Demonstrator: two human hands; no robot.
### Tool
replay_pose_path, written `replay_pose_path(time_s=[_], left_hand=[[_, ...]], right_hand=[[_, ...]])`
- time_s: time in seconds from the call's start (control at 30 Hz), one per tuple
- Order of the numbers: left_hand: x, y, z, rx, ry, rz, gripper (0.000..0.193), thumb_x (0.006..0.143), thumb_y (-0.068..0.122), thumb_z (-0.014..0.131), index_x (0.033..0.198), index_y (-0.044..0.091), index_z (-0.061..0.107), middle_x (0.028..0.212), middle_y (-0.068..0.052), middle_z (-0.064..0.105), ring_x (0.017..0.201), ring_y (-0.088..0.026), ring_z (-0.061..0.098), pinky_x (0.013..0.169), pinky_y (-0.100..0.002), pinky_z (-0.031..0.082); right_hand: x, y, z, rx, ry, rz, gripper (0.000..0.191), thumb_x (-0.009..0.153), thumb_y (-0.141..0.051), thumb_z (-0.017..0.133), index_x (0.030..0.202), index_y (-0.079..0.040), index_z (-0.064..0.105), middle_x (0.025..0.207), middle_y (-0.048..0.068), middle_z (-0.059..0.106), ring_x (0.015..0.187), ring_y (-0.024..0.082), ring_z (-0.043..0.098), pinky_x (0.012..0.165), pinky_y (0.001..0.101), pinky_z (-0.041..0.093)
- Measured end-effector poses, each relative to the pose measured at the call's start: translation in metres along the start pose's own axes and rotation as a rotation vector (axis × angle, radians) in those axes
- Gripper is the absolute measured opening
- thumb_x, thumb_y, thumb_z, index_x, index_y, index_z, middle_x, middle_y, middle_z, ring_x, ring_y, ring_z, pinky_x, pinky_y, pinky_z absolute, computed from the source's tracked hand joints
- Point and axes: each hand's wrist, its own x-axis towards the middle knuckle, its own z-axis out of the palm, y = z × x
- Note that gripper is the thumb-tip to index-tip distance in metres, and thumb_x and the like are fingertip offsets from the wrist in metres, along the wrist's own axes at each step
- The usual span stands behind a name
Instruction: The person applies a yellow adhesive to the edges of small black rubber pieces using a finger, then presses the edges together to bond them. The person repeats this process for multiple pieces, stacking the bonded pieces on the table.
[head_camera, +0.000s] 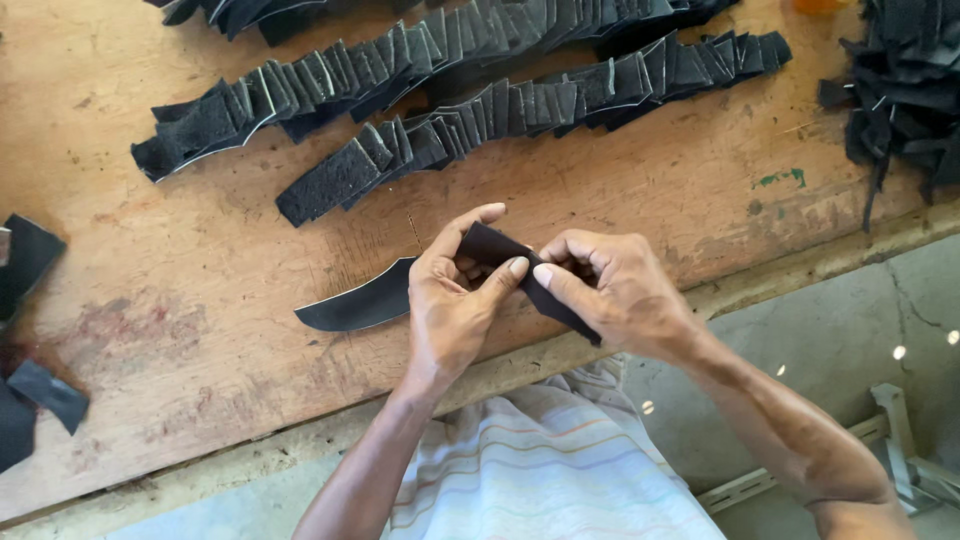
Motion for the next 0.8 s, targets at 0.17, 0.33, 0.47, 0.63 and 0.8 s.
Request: replay_pose_path(time_s=[0.17, 0.33, 0.47, 0.63, 0.8], left_hand=[[-0.007, -0.004, 0.001, 0.084, 0.003, 0.065, 0.056, 0.092, -0.007, 0.073, 0.145, 0.001, 0.056, 0.103, -0.007, 0.072, 0.096, -0.011, 0.069, 0.091, -0.025, 0.061], [-0.008, -0.002, 0.001, 0.127, 0.054, 0.072, 0.062, 0.094, -0.006, 0.069, 0.152, 0.004, 0.048, 0.105, -0.008, 0.073, 0.096, -0.011, 0.070, 0.089, -0.026, 0.060], [-0.001, -0.003, -0.005, -0.224, 0.058, -0.018, 0.054, 0.101, 0.000, 0.060, 0.152, 0.004, 0.044, 0.109, -0.010, 0.075, 0.101, -0.011, 0.070, 0.096, -0.025, 0.058], [0.001, -0.010, -0.004, -0.147, 0.061, 0.026, 0.057, 0.094, -0.003, 0.072, 0.147, -0.003, 0.050, 0.109, -0.010, 0.071, 0.097, -0.013, 0.068, 0.090, -0.029, 0.060], [-0.001, -0.004, 0.002, -0.153, 0.017, 0.001, 0.051, 0.093, -0.003, 0.074, 0.140, -0.004, 0.054, 0.107, -0.009, 0.072, 0.098, -0.013, 0.070, 0.089, -0.030, 0.062]], right_hand=[[0.000, 0.007, 0.016, 0.138, 0.057, -0.043, 0.018, 0.096, -0.019, 0.067, 0.098, -0.002, 0.074, 0.075, 0.002, 0.072, 0.067, 0.007, 0.064, 0.058, 0.0244, 0.055], [0.004, 0.013, 0.017, 0.115, 0.099, -0.138, 0.017, 0.098, -0.017, 0.066, 0.102, -0.002, 0.072, 0.080, 0.000, 0.071, 0.071, 0.005, 0.063, 0.060, 0.0224, 0.054], [0.001, 0.013, 0.014, 0.258, 0.068, -0.049, 0.018, 0.100, -0.017, 0.066, 0.103, 0.000, 0.072, 0.081, 0.000, 0.068, 0.071, 0.004, 0.058, 0.060, 0.0216, 0.050], [-0.002, 0.010, 0.018, 0.206, 0.106, -0.069, 0.017, 0.099, -0.016, 0.066, 0.103, 0.000, 0.072, 0.079, -0.001, 0.069, 0.070, 0.003, 0.059, 0.058, 0.0211, 0.051], [-0.007, 0.002, 0.019, 0.175, 0.159, -0.093, 0.023, 0.097, -0.023, 0.068, 0.101, -0.001, 0.072, 0.082, 0.001, 0.073, 0.070, 0.005, 0.063, 0.060, 0.0227, 0.055]])
